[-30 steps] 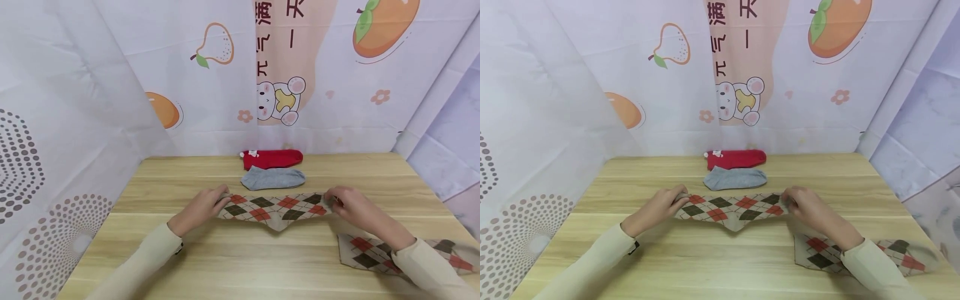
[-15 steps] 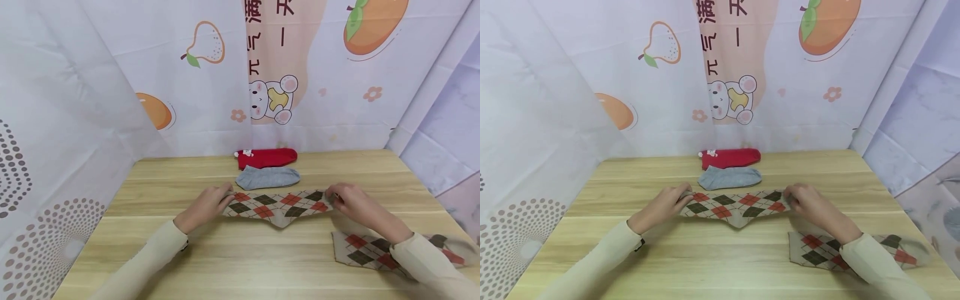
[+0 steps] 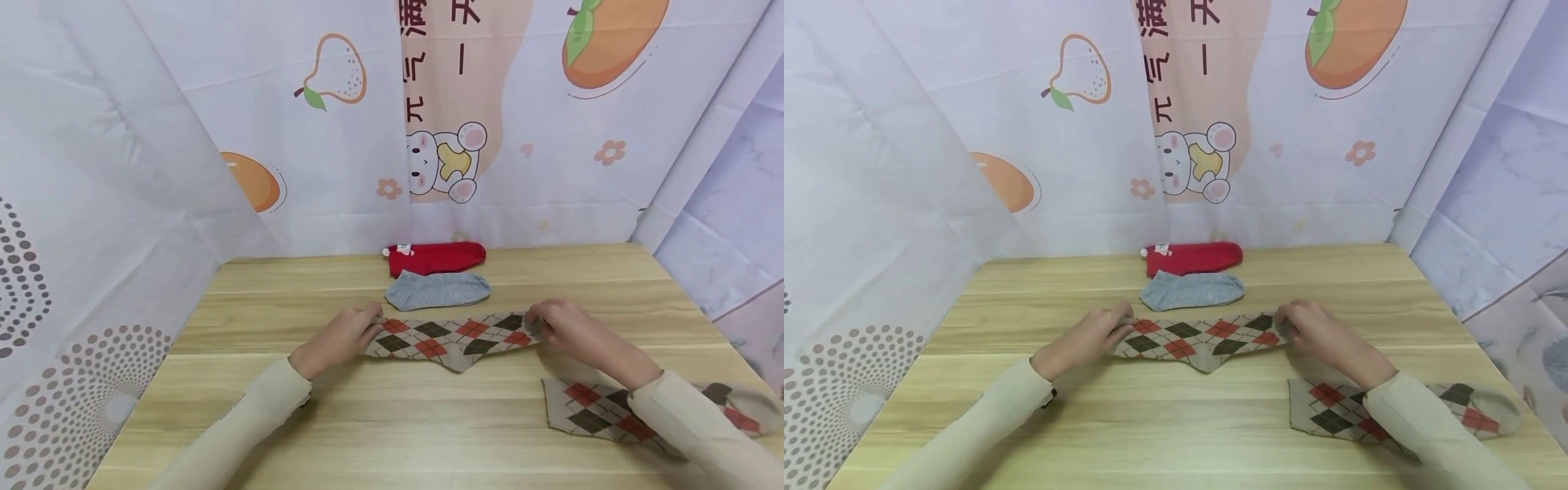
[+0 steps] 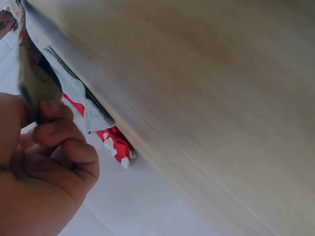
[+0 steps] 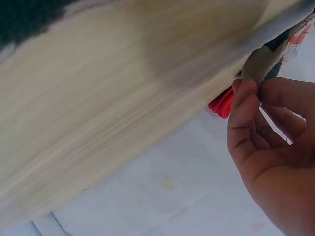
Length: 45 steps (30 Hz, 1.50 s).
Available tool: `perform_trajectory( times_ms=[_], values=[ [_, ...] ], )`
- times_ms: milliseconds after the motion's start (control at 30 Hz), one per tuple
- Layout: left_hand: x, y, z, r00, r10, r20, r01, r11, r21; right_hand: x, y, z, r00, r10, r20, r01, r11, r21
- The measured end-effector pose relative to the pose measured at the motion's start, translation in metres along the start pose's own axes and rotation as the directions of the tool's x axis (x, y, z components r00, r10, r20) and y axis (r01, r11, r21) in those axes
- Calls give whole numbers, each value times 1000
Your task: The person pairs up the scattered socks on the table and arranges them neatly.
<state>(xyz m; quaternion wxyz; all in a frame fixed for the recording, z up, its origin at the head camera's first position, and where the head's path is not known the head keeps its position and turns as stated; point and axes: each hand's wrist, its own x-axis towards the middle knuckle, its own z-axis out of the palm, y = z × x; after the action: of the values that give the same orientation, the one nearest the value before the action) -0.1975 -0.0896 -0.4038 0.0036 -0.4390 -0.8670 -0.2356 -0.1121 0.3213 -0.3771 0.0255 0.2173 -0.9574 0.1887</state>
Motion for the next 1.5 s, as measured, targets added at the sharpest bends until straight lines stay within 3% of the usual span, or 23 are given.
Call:
perform_trajectory(
  times_ms=[367, 500, 700, 867, 1000, 1133, 1500],
  values=[
    [-3, 3, 4, 997, 20, 71, -28, 993, 116, -2, -4, 1, 998, -4, 68, 5, 1000, -17],
    [-6, 4, 4, 999, 4, 41, -11, 986, 168, -8, -10, -4, 998, 9, 64, -7, 999, -35],
    [-9, 12, 0, 998, 39, -47, -26, 970, 240, -21, -22, -17, 1000, -19, -3, 18, 995, -96],
    [-5, 25, -3, 994, 89, -67, -70, 965, 252, -32, -20, -25, 991, -82, -110, 70, 992, -108],
    [-1, 38, -4, 984, 156, -83, -128, 953, 274, -42, -14, -30, 985, -62, -161, 43, 992, -118],
    [3, 52, -3, 978, 191, -81, -159, 942, 295, -57, -7, -36, 984, -14, -175, -7, 993, -116],
    [15, 81, 0, 984, 180, -18, -169, 951, 259, -101, 6, -42, 972, 56, -226, -96, 981, -166]
  ],
)
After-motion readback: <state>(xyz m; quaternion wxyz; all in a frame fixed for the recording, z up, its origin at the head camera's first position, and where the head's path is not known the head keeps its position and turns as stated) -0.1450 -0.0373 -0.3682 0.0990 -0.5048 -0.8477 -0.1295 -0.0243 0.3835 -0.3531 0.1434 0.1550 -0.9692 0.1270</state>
